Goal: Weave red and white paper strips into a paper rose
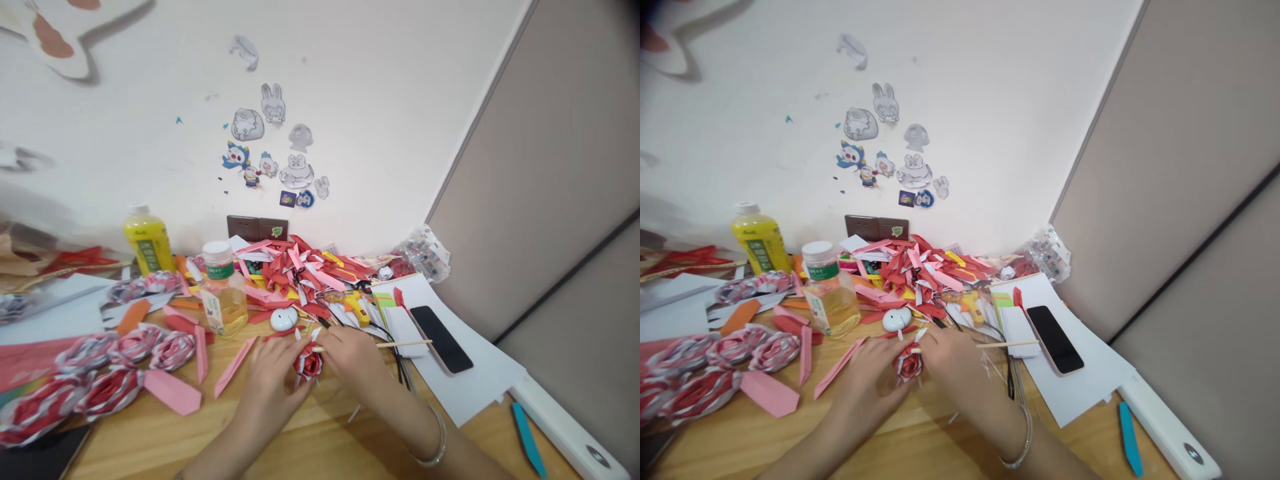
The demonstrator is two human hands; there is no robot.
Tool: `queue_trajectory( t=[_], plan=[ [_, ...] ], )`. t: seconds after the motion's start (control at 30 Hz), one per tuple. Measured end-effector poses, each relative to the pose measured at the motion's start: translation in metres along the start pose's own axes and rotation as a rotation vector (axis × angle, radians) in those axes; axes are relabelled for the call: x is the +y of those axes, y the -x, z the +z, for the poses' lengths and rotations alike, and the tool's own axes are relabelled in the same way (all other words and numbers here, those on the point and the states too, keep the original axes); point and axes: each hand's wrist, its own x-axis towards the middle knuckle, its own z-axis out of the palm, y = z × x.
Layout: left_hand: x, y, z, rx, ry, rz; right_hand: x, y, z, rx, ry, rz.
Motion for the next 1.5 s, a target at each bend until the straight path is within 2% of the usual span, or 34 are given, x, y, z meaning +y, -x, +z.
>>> queue_trajectory(
  t=[0.27,0.37,0.43,0.53,0.6,0.7,0.77,0.9,1.1,1.33,1.43,1.5],
  plan=[
    [0.001,-0.001,0.0,-0.042,0.12,-0.052,0.007,-0.006,-0.01,-0.036,-0.286,0.185],
    [-0.001,-0.001,0.001,-0.074,0.222,-0.08,0.012,-0.007,-0.007,-0.097,-0.341,0.232],
    [-0.002,-0.001,0.003,-0.049,0.316,-0.123,0.015,-0.008,-0.004,-0.112,-0.395,0.276],
    [-0.005,-0.001,0.008,0.024,0.473,-0.248,0.018,-0.01,-0.003,-0.053,-0.564,0.349],
    [-0.007,-0.001,0.011,0.031,0.615,-0.332,0.018,-0.011,-0.004,0.003,-0.687,0.382],
    [-0.009,-0.001,0.015,-0.001,0.815,-0.372,0.016,-0.012,-0.005,0.063,-0.788,0.419],
    [-0.009,-0.001,0.017,-0.023,0.867,-0.374,0.014,-0.011,-0.003,0.081,-0.795,0.432],
    [-0.006,-0.001,0.015,-0.001,0.847,-0.394,0.008,-0.008,0.002,0.083,-0.742,0.447],
    [-0.001,0.0,0.011,0.084,0.652,-0.354,0.002,-0.008,-0.002,0.055,-0.696,0.466],
    [-0.004,0.001,0.008,0.064,0.428,-0.237,-0.002,-0.005,-0.009,0.183,-0.493,0.372],
    [-0.004,0.001,0.008,0.057,0.39,-0.205,-0.001,-0.006,-0.012,0.174,-0.358,0.316],
    [-0.004,0.001,0.009,0.048,0.383,-0.183,-0.003,-0.006,-0.014,0.136,-0.296,0.212]
  ],
)
